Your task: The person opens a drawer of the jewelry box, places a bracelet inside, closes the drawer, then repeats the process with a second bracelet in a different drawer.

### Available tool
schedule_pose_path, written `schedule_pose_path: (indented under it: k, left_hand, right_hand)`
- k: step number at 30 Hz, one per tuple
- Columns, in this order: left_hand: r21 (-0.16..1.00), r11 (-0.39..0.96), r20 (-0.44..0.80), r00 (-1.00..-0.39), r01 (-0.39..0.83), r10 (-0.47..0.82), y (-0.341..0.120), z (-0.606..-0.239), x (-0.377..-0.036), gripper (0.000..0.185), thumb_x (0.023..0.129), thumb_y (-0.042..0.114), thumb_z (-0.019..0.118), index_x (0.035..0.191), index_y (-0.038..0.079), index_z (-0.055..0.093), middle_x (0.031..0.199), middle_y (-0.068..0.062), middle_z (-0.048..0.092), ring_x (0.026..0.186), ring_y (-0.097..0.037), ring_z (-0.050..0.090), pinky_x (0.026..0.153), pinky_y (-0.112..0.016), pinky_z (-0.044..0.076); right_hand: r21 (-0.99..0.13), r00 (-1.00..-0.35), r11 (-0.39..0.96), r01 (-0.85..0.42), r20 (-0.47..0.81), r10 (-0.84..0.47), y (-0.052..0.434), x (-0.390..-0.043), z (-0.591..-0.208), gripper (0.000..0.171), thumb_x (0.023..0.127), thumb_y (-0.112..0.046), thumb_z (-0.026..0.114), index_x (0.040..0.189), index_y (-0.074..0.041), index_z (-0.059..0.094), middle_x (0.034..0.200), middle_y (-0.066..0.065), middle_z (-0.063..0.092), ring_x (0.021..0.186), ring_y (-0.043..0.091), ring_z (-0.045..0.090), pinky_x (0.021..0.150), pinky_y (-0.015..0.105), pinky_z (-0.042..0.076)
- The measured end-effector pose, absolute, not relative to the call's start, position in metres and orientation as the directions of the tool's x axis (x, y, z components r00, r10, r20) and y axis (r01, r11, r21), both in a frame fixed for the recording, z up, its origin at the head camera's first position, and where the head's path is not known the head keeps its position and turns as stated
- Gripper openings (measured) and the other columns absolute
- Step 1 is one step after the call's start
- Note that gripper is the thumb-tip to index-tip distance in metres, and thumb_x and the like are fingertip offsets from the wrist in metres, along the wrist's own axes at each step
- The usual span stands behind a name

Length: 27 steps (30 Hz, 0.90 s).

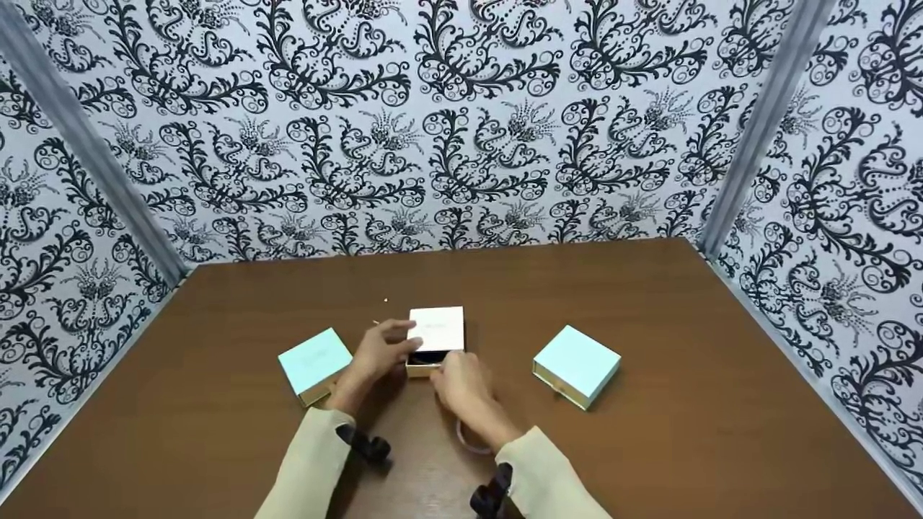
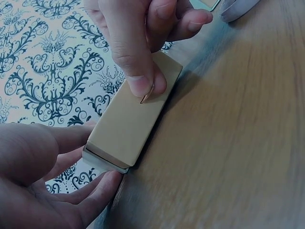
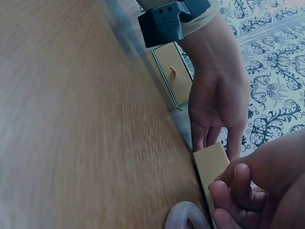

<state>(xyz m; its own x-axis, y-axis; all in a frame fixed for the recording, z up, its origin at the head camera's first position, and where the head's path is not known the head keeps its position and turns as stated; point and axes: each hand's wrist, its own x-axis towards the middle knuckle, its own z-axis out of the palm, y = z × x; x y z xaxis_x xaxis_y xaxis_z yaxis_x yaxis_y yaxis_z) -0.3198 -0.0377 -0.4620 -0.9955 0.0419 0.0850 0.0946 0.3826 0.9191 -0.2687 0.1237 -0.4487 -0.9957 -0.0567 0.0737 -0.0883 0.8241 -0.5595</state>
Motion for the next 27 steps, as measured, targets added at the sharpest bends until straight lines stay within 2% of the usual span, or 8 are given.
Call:
schedule_pose_path:
  k: [7,15,27]
  left_hand:
    - [0.932,0.348,0.085,-0.994,0.104,0.071,-0.0394,-0.4610,-0.3164,0.038,0.091,0.017,0.074,0.126,0.005,0.066,0.116,-0.021,0.072,0.107,-0.030,0.070,0.084,-0.036,0.056]
    - [0.926,0.362,0.083,-0.994,0.102,0.066,-0.0384,-0.4596,-0.3176,0.037,0.092,0.017,0.073,0.126,0.005,0.066,0.112,-0.019,0.072,0.098,-0.024,0.068,0.079,-0.030,0.054]
    - [0.929,0.358,0.078,-0.995,0.094,0.058,-0.0381,-0.4605,-0.3187,0.038,0.091,0.016,0.074,0.126,0.005,0.067,0.115,-0.019,0.072,0.098,-0.024,0.069,0.079,-0.031,0.055]
  right_hand:
    - [-0.539,-0.997,0.839,-0.078,0.065,-0.051,0.1230,-0.2674,-0.4473,0.030,0.091,-0.020,0.068,0.062,-0.018,0.069,0.040,-0.006,0.056,0.041,0.009,0.055,0.062,0.035,0.050]
    - [-0.544,-0.996,0.835,-0.082,0.073,-0.051,0.1233,-0.2680,-0.4462,0.029,0.092,-0.021,0.068,0.063,-0.017,0.070,0.040,-0.005,0.055,0.038,0.008,0.053,0.066,0.036,0.052]
    - [-0.544,-0.996,0.835,-0.084,0.075,-0.052,0.1232,-0.2712,-0.4476,0.032,0.092,-0.021,0.068,0.060,-0.016,0.069,0.040,-0.005,0.055,0.037,0.007,0.053,0.065,0.036,0.052]
